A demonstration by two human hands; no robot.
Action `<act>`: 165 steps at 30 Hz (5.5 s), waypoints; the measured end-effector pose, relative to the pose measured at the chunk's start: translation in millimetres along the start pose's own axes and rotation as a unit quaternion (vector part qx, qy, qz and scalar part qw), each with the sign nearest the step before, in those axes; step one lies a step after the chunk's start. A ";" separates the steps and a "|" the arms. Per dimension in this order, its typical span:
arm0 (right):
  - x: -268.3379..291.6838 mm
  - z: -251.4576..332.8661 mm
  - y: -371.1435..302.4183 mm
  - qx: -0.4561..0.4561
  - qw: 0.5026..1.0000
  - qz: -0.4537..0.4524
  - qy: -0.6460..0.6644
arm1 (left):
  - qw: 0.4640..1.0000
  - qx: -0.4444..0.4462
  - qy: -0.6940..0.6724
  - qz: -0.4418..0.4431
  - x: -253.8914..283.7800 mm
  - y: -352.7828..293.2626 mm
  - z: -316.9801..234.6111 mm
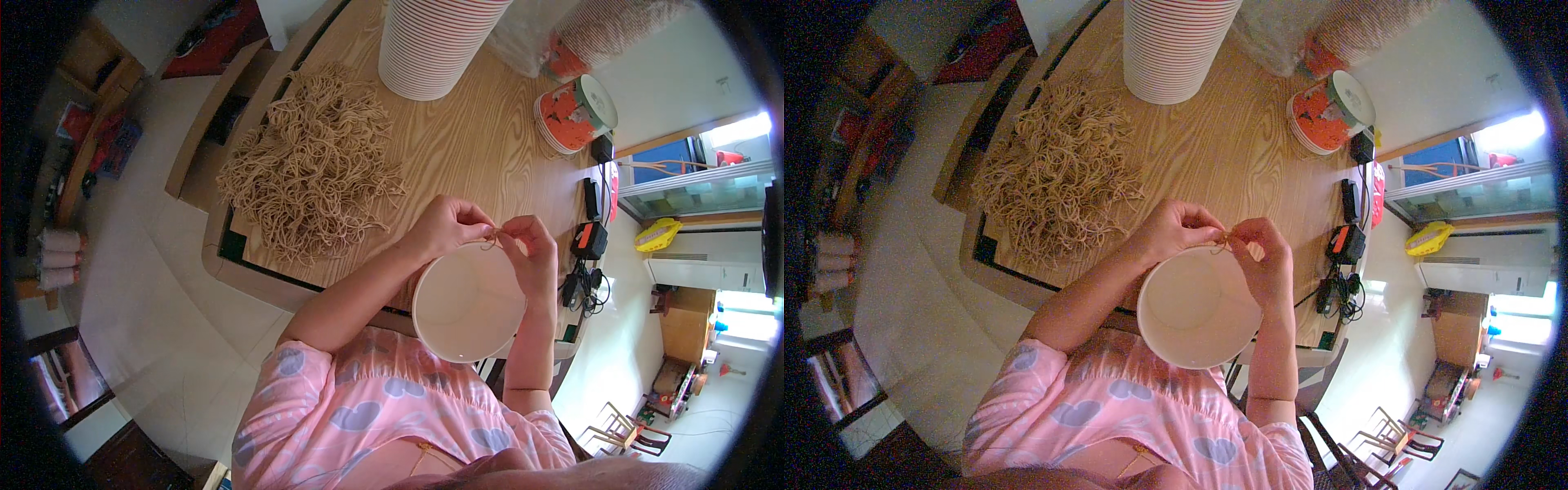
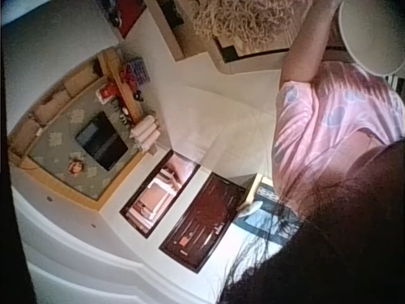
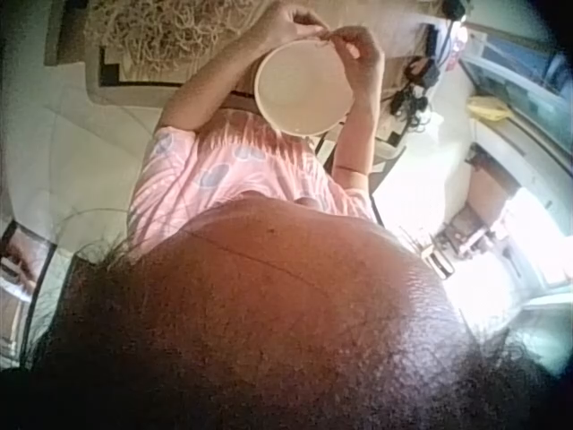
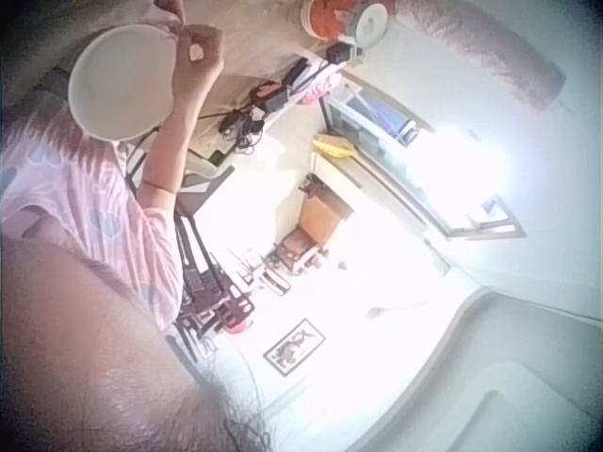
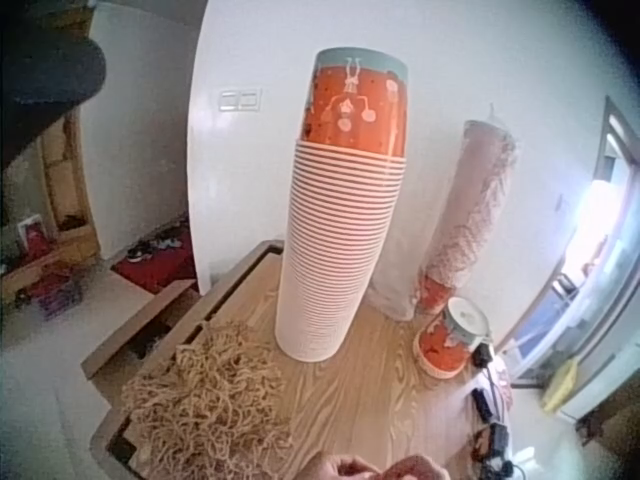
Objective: Assemble paper cups by placing shredded paper filler inside and attaching a string handle.
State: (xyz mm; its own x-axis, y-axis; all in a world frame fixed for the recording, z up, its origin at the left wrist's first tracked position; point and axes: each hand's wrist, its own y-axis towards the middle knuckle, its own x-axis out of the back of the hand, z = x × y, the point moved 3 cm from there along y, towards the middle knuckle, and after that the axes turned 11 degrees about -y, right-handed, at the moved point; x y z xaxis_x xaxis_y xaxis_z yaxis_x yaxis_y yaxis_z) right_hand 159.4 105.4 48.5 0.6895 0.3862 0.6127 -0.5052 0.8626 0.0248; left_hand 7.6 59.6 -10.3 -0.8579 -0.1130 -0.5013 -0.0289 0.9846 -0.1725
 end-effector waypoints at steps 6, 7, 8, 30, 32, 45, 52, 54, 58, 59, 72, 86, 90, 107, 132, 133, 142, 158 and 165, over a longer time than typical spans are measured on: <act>4.1 -1.9 -8.3 -0.042 0.998 0.002 -0.042 | 1.000 0.002 0.015 -0.002 -1.8 -3.8 -7.6; 2.8 -2.7 -9.1 -0.041 0.998 0.013 -0.051 | 1.000 0.003 0.015 -0.001 -2.1 -4.7 -8.1; 2.3 -2.6 -9.1 -0.041 0.998 0.013 -0.050 | 1.000 0.002 0.010 0.001 -2.6 -5.5 -8.4; 2.2 -4.9 -1.6 0.005 0.999 0.012 -0.034 | 0.992 0.080 -0.056 0.078 2.1 2.0 0.2; 2.0 -5.2 -1.6 0.003 0.999 0.013 -0.034 | 0.988 0.087 -0.082 0.095 3.6 4.2 4.2; 14.5 37.0 1.4 0.315 0.905 -0.032 -0.284 | 0.954 0.179 -0.215 0.112 5.8 8.1 8.6; 16.5 41.9 7.6 0.348 0.886 -0.004 -0.307 | 0.969 0.175 -0.155 0.080 6.5 7.2 5.5; 16.3 39.9 11.6 0.331 0.898 0.005 -0.291 | 0.995 0.065 -0.055 0.051 3.4 5.0 0.8; 15.4 25.3 21.8 0.191 0.963 0.087 -0.170 | 0.996 0.029 0.080 0.036 -1.0 -3.6 -11.1; 14.2 19.0 25.0 0.135 0.971 0.131 -0.145 | 0.995 0.006 0.097 0.023 -1.8 -5.0 -13.6; -9.1 -24.2 32.5 -0.189 0.881 0.277 0.334 | 0.968 -0.096 0.231 -0.023 -5.8 -9.2 -21.6; -0.6 14.1 -14.3 -0.009 0.998 0.058 0.001 | 0.987 -0.006 0.158 -0.004 0.3 -15.9 -11.9; 1.6 14.3 -24.7 -0.007 0.997 0.081 -0.010 | 0.987 -0.014 0.160 -0.012 -1.7 -25.9 -10.0; 2.2 25.7 -46.0 0.046 0.996 0.049 -0.055 | 0.993 -0.003 0.119 0.008 -13.0 -58.4 -15.5; -8.8 14.3 -30.3 -0.041 0.986 0.109 0.118 | 0.995 -0.024 0.074 -0.067 -6.4 -52.0 -12.9; -8.9 14.7 -30.4 -0.044 0.986 0.109 0.118 | 0.995 -0.023 0.074 -0.067 -7.2 -51.9 -12.7; -6.3 20.6 -32.8 -0.001 0.992 0.082 0.093 | 0.992 -0.038 0.099 -0.063 -6.8 -50.4 -10.4; -7.4 20.1 -32.3 -0.019 0.994 0.094 0.050 | 0.993 -0.043 0.090 -0.060 -3.8 -55.8 -12.9; -6.9 22.3 -31.8 -0.024 0.993 0.106 0.042 | 0.991 -0.041 0.095 -0.088 3.9 -56.5 -14.6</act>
State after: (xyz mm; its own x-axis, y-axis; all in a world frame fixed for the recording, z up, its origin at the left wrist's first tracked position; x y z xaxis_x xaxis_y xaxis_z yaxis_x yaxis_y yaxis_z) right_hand 159.2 68.0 61.1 0.6114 0.5855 0.5324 -0.6205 0.7722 -0.1366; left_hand -1.6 5.5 9.8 -0.9169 -0.2644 -0.2989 -0.2217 0.9603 -0.1694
